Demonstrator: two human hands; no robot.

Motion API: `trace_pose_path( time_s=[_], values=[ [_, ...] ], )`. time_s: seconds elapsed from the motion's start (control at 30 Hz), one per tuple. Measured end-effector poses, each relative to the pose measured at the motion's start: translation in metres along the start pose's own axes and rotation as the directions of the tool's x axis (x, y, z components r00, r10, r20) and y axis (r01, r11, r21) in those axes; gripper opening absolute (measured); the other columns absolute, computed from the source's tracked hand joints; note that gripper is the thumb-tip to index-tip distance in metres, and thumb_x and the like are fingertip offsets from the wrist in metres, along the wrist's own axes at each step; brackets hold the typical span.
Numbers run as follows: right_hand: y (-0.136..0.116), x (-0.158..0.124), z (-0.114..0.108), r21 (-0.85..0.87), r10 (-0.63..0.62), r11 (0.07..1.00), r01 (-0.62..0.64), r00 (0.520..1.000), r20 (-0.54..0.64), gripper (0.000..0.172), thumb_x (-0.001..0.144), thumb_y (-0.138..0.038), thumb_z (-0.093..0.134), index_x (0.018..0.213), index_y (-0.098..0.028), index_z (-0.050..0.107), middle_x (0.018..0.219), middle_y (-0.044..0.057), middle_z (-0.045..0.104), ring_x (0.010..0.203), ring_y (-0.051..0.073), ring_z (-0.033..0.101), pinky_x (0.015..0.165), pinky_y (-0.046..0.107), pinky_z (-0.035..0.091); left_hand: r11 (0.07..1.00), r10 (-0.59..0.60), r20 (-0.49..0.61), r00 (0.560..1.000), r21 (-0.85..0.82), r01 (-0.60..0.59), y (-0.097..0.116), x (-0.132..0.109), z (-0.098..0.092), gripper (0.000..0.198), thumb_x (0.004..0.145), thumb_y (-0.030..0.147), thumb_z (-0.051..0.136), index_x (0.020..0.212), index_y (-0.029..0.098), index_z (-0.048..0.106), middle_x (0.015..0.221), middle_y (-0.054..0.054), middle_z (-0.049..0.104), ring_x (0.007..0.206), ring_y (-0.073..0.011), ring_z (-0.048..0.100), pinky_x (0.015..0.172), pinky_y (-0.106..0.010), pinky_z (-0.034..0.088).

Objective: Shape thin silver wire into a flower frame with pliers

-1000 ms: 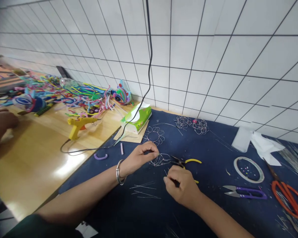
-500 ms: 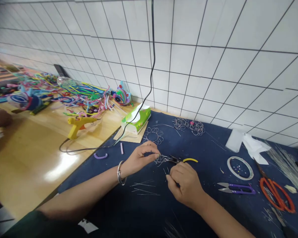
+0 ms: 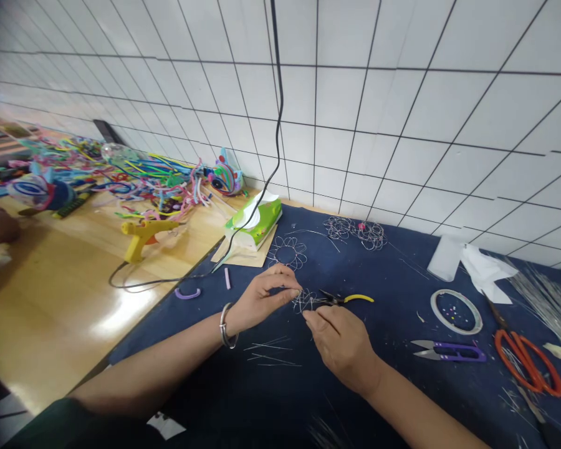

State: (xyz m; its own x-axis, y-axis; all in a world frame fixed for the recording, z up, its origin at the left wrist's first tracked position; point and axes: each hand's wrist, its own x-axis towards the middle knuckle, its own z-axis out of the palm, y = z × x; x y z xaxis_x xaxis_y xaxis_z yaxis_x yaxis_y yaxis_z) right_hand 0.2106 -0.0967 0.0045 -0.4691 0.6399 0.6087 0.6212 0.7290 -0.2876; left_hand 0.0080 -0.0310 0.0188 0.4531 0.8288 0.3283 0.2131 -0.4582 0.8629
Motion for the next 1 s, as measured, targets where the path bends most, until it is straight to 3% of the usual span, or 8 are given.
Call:
trace_pose_path(
  time_s=[0.33,0.43,0.53,0.63,1.0],
  values=[
    [0.003,0.013,0.019,-0.114,0.010,0.993,0.005,0.991,0.134,0.020,0.083,-0.016,0.049,0.099,-0.020,0.061,0.074,0.004,0.061,0.072,0.014,0.058,0.069,0.029,0.045,1.000,0.012,0.020,1.000,-0.006,-0.012,0.002,-0.002,0.003,0.012,0.080,0.021,0.055,0.082,0.017,0.066,0.084,-0.006,0.056,0.085,-0.0153,0.053,0.080,-0.029,0.043],
    [0.003,0.014,0.020,-0.113,0.064,0.992,-0.052,0.992,0.106,0.013,0.082,-0.018,0.050,0.091,-0.019,0.060,0.073,0.004,0.059,0.073,0.015,0.057,0.068,0.029,0.044,1.000,0.008,0.008,1.000,-0.002,-0.008,0.001,-0.002,0.003,0.012,0.080,0.021,0.055,0.081,0.017,0.066,0.084,-0.006,0.057,0.084,-0.0151,0.053,0.080,-0.029,0.043],
    [0.003,0.017,0.019,-0.072,0.217,0.973,-0.218,0.976,-0.020,0.007,0.081,-0.024,0.052,0.085,-0.019,0.056,0.078,0.005,0.056,0.075,0.016,0.055,0.069,0.031,0.045,1.000,0.006,0.002,1.000,-0.001,-0.006,0.001,-0.002,0.003,0.012,0.080,0.022,0.055,0.081,0.018,0.066,0.082,-0.006,0.057,0.084,-0.0153,0.053,0.079,-0.029,0.043],
    [0.003,0.025,0.018,-0.014,0.336,0.941,-0.339,0.938,-0.085,0.018,0.076,-0.030,0.057,0.089,-0.019,0.052,0.087,0.007,0.055,0.083,0.020,0.052,0.071,0.034,0.045,1.000,0.011,0.008,1.000,-0.002,-0.011,0.000,-0.003,0.004,0.013,0.081,0.024,0.054,0.082,0.018,0.066,0.083,-0.006,0.057,0.084,-0.0155,0.053,0.079,-0.030,0.043],
    [0.000,0.036,0.013,0.138,0.364,0.914,-0.382,0.921,0.136,0.026,0.070,-0.020,0.055,0.097,-0.020,0.052,0.081,0.003,0.054,0.079,0.019,0.048,0.075,0.035,0.039,1.000,0.017,0.014,1.000,-0.005,-0.017,0.002,-0.002,0.004,0.013,0.081,0.021,0.054,0.082,0.017,0.066,0.083,-0.006,0.057,0.082,-0.0144,0.053,0.077,-0.028,0.044]
  ],
)
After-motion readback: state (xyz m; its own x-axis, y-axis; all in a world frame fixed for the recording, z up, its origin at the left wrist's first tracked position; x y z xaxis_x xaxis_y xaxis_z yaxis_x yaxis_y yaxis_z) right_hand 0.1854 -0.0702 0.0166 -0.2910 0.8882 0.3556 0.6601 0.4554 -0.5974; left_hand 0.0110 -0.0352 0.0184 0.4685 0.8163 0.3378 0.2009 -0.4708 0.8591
